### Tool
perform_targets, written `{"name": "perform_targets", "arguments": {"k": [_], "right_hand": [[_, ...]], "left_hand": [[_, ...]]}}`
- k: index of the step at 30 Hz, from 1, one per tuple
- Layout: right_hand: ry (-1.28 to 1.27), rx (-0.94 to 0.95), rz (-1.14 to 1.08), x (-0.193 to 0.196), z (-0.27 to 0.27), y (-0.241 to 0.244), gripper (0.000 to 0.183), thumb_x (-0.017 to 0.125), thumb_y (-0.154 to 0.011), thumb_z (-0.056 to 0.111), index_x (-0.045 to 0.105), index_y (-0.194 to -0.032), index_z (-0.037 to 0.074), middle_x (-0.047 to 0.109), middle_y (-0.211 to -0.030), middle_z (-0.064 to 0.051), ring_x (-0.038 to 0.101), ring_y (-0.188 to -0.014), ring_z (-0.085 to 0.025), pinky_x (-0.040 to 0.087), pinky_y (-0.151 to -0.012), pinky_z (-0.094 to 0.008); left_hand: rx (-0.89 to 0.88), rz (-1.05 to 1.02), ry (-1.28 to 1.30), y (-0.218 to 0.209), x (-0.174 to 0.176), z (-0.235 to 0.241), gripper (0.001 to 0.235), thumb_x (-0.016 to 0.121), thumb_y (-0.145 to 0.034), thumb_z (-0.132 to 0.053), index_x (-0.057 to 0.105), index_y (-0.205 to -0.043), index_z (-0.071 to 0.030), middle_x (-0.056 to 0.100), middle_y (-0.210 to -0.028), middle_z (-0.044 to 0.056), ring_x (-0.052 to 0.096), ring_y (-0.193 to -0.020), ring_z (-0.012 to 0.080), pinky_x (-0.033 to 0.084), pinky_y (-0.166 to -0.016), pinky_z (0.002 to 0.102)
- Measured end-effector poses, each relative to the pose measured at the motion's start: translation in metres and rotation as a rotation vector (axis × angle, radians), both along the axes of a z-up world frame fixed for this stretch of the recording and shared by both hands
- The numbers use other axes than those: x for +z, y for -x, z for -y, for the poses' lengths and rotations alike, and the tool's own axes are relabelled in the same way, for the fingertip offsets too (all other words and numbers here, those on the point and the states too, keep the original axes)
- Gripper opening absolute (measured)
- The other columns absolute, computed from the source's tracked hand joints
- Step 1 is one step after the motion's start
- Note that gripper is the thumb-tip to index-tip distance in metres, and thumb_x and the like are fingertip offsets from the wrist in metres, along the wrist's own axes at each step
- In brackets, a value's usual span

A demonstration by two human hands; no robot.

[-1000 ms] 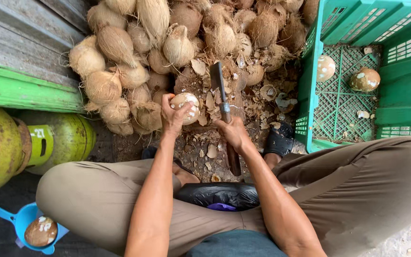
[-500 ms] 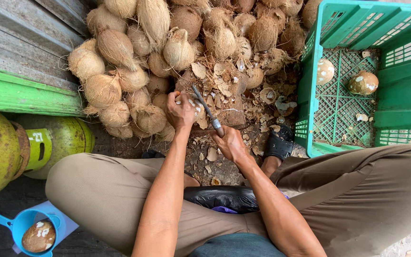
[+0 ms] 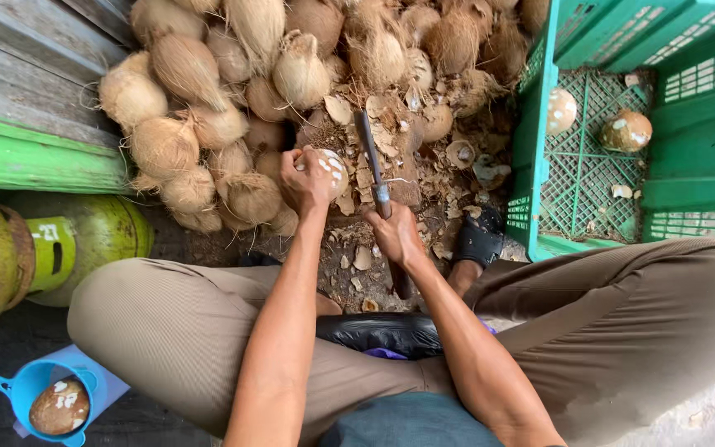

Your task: The person sits on the ground and uses a knife to peel the husk off a coconut. They rotate the coconut and strike it repeatedly against a wooden block to remove the outer layer.

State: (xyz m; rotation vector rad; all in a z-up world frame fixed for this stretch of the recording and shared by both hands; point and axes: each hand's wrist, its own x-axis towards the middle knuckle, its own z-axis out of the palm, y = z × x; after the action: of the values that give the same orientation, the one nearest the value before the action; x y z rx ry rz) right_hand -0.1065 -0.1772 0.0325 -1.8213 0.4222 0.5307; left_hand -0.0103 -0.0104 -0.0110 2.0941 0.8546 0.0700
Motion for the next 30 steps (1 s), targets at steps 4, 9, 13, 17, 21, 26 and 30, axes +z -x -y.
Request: {"name": "perform_targets", "arguments": {"k": [4,9,13,17,21,26,30], "right_hand": [[-0.038,-0.035,0.162,-0.008,-0.018,-0.011,0.034,0.063,-0.096,0.026,0.048,-0.07,0.01,0.048,-0.059,-0.001,0.041,-0.047,-0.012,0.042,-0.045,-0.034],[-0.017,0.032,-0.136,-0.012,-0.016,-0.009,0.018,0.056,-0.093,0.023,0.06,-0.077,0.017,0.053,-0.059,0.0,0.042,-0.044,-0.012,0.039,-0.041,-0.032],[0.011,0.0,0.024,-0.01,-0.011,-0.012,0.017,0.057,-0.095,0.025,0.061,-0.081,0.016,0.053,-0.059,-0.002,0.043,-0.045,-0.011,0.039,-0.041,-0.033],[-0.044,-0.064,0.088,-0.014,-0.018,-0.013,0.031,0.061,-0.096,0.031,0.058,-0.074,0.01,0.054,-0.06,-0.002,0.043,-0.045,-0.012,0.041,-0.042,-0.032],[-0.002,0.114,-0.041,-0.015,-0.019,-0.012,0.022,0.057,-0.091,0.025,0.06,-0.075,0.011,0.057,-0.06,-0.001,0.047,-0.046,-0.013,0.043,-0.042,-0.033],[0.007,0.026,0.168,-0.012,-0.012,0.002,0.029,0.062,-0.095,0.034,0.064,-0.077,0.011,0.056,-0.06,0.0,0.046,-0.048,-0.011,0.042,-0.044,-0.031],[-0.115,-0.12,0.185,-0.018,-0.017,-0.017,0.027,0.064,-0.093,0.031,0.063,-0.076,0.011,0.054,-0.056,0.0,0.044,-0.044,-0.011,0.04,-0.042,-0.03]], "left_hand": [[0.117,-0.011,0.145,-0.021,0.008,-0.006,0.03,0.056,-0.097,-0.042,0.059,-0.101,-0.012,0.064,-0.088,0.005,0.058,-0.066,0.0164,0.045,-0.058,0.035],[0.183,0.058,0.237,-0.015,0.011,0.002,0.026,0.056,-0.099,-0.037,0.059,-0.092,-0.012,0.061,-0.088,0.003,0.058,-0.066,0.0153,0.047,-0.057,0.037],[0.171,0.075,0.201,-0.015,0.01,0.001,0.027,0.056,-0.099,-0.038,0.06,-0.093,-0.012,0.063,-0.085,0.007,0.056,-0.068,0.0161,0.047,-0.06,0.037],[0.151,-0.015,0.17,-0.017,0.004,-0.002,0.03,0.056,-0.1,-0.038,0.062,-0.096,-0.008,0.064,-0.083,0.011,0.055,-0.067,0.0209,0.045,-0.06,0.04],[0.108,0.079,0.166,-0.011,0.004,-0.001,0.03,0.056,-0.097,-0.04,0.06,-0.101,-0.011,0.061,-0.092,0.003,0.062,-0.074,0.017,0.054,-0.057,0.039],[0.098,0.066,0.163,0.004,0.002,0.001,0.032,0.056,-0.1,-0.043,0.061,-0.101,-0.012,0.068,-0.08,0.008,0.066,-0.068,0.0204,0.049,-0.061,0.038],[0.107,-0.024,0.102,-0.022,0.012,-0.005,0.032,0.059,-0.097,-0.044,0.064,-0.097,-0.013,0.064,-0.077,0.002,0.059,-0.06,0.0169,0.046,-0.054,0.037]]}}
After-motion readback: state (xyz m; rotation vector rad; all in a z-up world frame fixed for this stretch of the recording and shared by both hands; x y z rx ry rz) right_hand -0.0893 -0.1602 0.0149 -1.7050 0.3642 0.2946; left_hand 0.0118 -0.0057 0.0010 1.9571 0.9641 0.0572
